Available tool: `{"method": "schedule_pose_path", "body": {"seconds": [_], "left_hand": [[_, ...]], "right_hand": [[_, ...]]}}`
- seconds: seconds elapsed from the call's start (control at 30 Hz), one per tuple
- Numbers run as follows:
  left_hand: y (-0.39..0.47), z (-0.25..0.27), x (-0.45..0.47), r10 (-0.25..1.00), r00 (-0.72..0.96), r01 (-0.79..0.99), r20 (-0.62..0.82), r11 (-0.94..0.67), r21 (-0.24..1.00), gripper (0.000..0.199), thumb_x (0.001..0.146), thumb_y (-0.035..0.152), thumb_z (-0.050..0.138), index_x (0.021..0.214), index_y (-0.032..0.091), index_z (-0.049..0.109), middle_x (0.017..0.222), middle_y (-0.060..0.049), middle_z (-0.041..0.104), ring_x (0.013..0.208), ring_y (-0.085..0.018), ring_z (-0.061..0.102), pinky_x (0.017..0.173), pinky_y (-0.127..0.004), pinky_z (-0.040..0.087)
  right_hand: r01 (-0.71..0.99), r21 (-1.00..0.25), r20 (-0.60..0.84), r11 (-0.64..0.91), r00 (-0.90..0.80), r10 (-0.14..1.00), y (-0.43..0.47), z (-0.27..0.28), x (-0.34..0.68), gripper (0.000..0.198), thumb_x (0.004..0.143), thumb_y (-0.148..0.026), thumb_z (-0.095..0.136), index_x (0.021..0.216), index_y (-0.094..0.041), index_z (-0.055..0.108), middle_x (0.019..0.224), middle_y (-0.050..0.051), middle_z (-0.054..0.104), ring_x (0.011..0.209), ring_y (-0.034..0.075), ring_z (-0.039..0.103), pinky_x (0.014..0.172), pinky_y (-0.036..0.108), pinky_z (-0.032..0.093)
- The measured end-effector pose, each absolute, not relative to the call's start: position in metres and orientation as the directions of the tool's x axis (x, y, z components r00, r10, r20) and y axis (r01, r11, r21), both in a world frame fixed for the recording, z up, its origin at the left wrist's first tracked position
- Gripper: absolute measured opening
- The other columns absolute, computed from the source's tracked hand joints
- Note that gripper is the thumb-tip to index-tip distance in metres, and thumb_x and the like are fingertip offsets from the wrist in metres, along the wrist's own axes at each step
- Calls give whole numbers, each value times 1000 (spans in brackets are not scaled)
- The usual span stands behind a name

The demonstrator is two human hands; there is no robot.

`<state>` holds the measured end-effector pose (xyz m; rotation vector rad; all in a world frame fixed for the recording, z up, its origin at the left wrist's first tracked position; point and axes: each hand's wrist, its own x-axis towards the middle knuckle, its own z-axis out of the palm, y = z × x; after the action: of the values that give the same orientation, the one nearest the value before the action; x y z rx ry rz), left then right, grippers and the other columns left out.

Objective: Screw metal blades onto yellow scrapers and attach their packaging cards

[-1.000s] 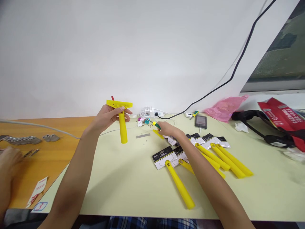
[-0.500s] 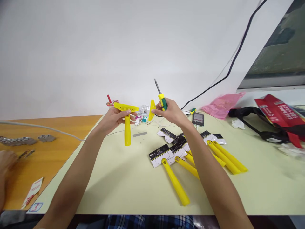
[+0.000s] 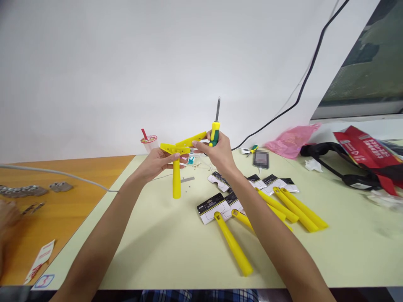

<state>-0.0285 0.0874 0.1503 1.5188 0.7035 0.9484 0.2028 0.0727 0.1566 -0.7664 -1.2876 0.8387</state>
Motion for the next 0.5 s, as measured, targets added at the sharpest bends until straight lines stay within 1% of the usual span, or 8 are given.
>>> {"method": "schedule_pose_path", "body": {"seconds": [0.07, 0.17, 0.27, 0.4, 0.5], "left_hand": [[86, 151, -27, 846, 497, -85, 193, -174, 981, 52, 84, 47, 93, 122, 14, 81, 134, -22, 78, 118, -35, 78, 100, -51, 67], [86, 151, -27, 847, 490, -90, 206, -186, 978, 54, 83, 49, 94, 122, 15, 82, 133, -21, 79, 116, -35, 79, 98, -52, 67], [87, 150, -28, 845, 486, -93, 221, -202, 975, 55, 81, 50, 95, 122, 15, 82, 131, -20, 80, 114, -35, 80, 97, -53, 67], [86, 151, -28, 839, 503, -75, 207, -196, 978, 54, 85, 51, 92, 122, 14, 81, 131, -21, 79, 114, -35, 80, 97, -52, 67], [84, 151, -27, 835, 514, -56, 194, -194, 980, 53, 87, 52, 90, 123, 14, 81, 134, -22, 78, 114, -35, 80, 97, -52, 67]], "right_hand": [[-80, -883, 459, 463, 68, 886, 72, 154, 198, 70, 62, -59, 100, 83, -28, 41, 90, -1, 62, 84, 24, 78, 81, 46, 72], [-22, -898, 438, 439, 38, 898, 70, 151, 193, 67, 66, -58, 99, 83, -28, 42, 91, 2, 72, 85, 24, 76, 83, 45, 69], [49, -886, 464, 462, 42, 885, 69, 149, 190, 62, 69, -55, 98, 80, -27, 43, 100, 7, 81, 85, 23, 74, 80, 41, 62], [109, -862, 501, 494, 41, 865, 67, 152, 193, 61, 70, -50, 98, 77, -26, 43, 103, 9, 84, 84, 23, 72, 77, 38, 56], [187, -844, 514, 503, 17, 857, 66, 154, 197, 54, 76, -49, 94, 77, -25, 46, 102, 8, 85, 84, 23, 71, 77, 38, 52]]}}
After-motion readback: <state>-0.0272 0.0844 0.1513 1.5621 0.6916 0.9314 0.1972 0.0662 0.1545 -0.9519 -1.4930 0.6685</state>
